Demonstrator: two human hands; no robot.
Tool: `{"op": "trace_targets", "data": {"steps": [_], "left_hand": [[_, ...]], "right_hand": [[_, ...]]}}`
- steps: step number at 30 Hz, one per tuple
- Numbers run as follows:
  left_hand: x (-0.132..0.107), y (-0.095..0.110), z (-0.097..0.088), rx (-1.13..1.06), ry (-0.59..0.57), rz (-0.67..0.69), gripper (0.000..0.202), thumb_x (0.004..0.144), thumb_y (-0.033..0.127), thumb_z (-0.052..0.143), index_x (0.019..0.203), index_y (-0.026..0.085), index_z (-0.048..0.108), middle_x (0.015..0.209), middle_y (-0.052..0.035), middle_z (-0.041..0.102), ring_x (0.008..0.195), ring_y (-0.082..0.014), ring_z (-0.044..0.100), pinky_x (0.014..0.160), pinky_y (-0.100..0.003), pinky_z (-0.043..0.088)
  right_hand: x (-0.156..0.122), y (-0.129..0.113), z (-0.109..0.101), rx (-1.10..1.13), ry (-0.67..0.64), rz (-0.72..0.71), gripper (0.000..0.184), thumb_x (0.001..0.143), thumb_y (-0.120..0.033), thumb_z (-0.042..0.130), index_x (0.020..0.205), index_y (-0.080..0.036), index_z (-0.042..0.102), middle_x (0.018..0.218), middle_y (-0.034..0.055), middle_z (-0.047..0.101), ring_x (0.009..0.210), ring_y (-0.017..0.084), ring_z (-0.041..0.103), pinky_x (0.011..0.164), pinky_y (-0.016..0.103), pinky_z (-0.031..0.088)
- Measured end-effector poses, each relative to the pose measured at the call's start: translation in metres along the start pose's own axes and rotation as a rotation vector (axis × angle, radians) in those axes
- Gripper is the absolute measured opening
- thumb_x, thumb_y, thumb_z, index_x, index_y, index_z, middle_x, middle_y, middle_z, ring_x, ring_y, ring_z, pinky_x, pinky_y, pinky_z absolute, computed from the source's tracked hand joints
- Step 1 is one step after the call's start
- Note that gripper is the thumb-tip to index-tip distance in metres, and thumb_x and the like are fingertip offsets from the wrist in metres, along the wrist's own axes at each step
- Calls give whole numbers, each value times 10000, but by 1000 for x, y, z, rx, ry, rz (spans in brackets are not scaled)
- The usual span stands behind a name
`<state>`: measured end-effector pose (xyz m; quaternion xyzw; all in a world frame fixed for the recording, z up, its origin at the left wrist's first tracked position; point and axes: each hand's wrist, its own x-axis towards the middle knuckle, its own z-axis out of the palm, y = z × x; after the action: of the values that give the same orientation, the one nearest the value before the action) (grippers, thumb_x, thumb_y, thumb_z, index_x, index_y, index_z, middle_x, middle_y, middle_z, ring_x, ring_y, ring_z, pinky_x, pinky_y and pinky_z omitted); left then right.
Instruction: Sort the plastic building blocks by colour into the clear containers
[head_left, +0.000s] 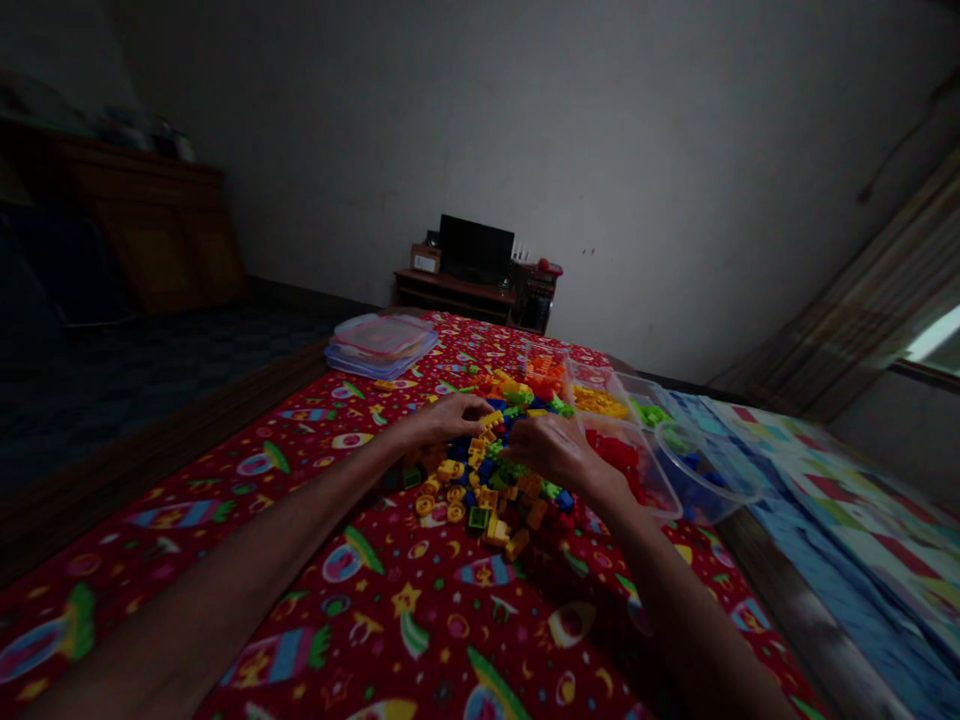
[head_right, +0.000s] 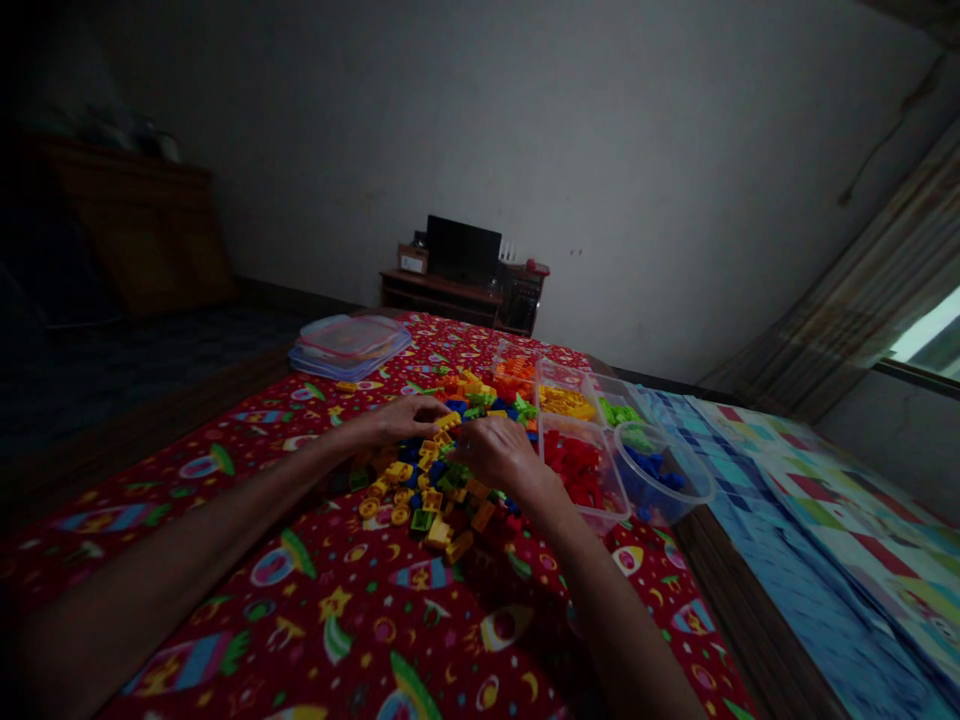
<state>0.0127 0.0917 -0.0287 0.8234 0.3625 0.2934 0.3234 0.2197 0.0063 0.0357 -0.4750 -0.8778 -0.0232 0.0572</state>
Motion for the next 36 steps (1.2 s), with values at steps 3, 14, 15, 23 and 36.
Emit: {"op": "trace_targets", "data": {"steps": [3,14,15,23,36], "left_hand": [[2,-1,1,69,40,-14,402,701,382,564,989,124,673,869,-51,680,758,-187,612,654,-259,479],[2,0,-1,151,34,22,412,739,456,541,975,152,687,919,-54,688,833,-206,615,729,-281,491],[2,0,0,156,43,18,418,737,463,541,976,151,685,924,-57,688,837,-208,615,730,-282,493],[2,-7,0,127,47,-11,465,728,507,558,1010,156,675,888,-55,693,797,-214,629,695,-291,509],[2,2,-3,207,52,-4,502,718,547,540,1012,173,701,946,-62,710,815,-221,633,722,-295,513]], "right_hand": [[-6,-3,6,-58,-73,-25,281,854,-383,593,1044,-184,651,977,98,678,890,185,602,703,251,372],[-9,0,13,-1,-26,-118,368,857,-264,564,1204,-141,574,1129,141,640,1032,203,585,827,270,391],[-9,1,13,6,-1,-124,355,872,-267,545,1201,-140,576,1118,140,644,1021,198,586,817,267,389],[-13,44,-15,49,225,86,290,910,-299,474,1125,-176,625,895,73,683,779,141,580,678,236,365],[-34,181,-40,79,497,891,394,889,-307,407,1025,-83,702,832,146,716,888,221,654,802,285,438]]}}
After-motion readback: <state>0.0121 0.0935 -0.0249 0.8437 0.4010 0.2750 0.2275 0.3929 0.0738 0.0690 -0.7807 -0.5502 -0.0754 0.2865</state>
